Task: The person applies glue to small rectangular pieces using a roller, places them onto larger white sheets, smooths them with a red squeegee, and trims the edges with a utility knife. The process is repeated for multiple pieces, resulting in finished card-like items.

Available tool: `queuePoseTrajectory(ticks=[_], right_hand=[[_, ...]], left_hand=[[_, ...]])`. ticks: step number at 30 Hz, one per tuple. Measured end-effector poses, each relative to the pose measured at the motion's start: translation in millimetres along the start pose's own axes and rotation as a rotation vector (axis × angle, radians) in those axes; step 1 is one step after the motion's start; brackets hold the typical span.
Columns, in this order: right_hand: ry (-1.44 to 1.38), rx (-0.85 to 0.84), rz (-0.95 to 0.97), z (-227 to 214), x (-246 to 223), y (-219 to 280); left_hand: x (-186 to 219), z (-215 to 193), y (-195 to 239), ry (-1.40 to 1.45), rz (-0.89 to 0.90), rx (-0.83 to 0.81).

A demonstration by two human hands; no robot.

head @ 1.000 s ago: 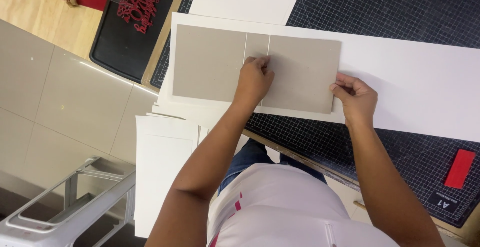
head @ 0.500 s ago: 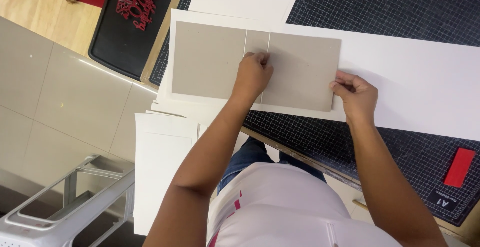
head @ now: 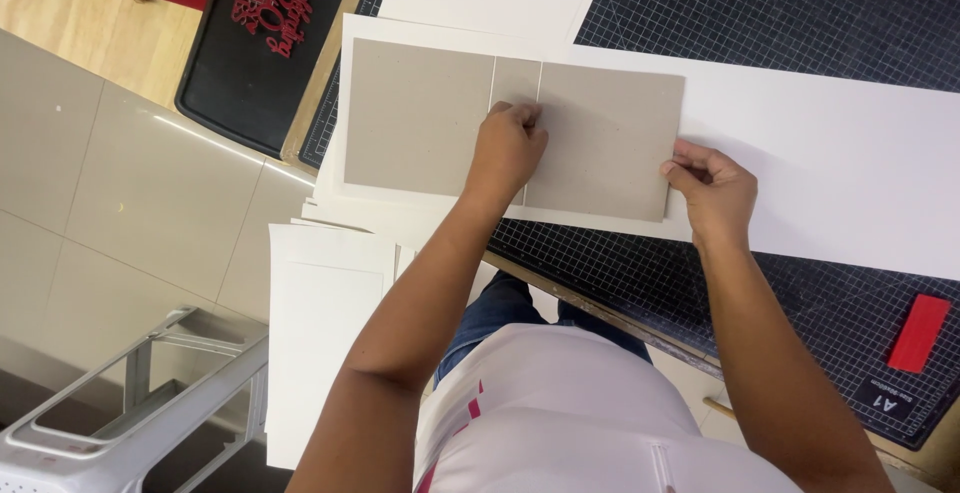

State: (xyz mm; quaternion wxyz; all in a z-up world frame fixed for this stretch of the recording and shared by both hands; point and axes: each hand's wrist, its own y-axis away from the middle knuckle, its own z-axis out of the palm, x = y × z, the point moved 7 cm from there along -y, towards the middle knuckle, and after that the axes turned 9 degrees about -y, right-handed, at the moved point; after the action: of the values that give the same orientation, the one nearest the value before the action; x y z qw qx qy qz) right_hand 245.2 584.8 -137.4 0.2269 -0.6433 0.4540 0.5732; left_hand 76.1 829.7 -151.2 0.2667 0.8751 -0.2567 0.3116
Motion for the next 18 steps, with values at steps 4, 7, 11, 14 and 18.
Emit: queuePoseTrajectory(ticks=[4,7,11,14,18], right_hand=[[0.003,0.000,0.001,-0.6,0.0,0.7],[0.011,0.002,-0.003,0.0,0.8,-0.9],[0.012,0.002,0.002,-0.9,1.4,-0.4],[0.013,-0.003,0.012,0.8,-4.6,0.3],[0.008,-0.012,0.023,1.2,-4.1,-0.1]], left_hand=[[-2.5,0.9,-1.7,-0.023,0.005,0.003],[-3.1,0.5,-2.4,-0.017,-0.010,0.002],[-5.7,5.8,-6.4,-0.043,0.026,-0.010],[-5.7,5.1,-8.0,-0.041,0.023,-0.015],[-5.2,5.7,-7.8,-0.044,0.025,-0.012]])
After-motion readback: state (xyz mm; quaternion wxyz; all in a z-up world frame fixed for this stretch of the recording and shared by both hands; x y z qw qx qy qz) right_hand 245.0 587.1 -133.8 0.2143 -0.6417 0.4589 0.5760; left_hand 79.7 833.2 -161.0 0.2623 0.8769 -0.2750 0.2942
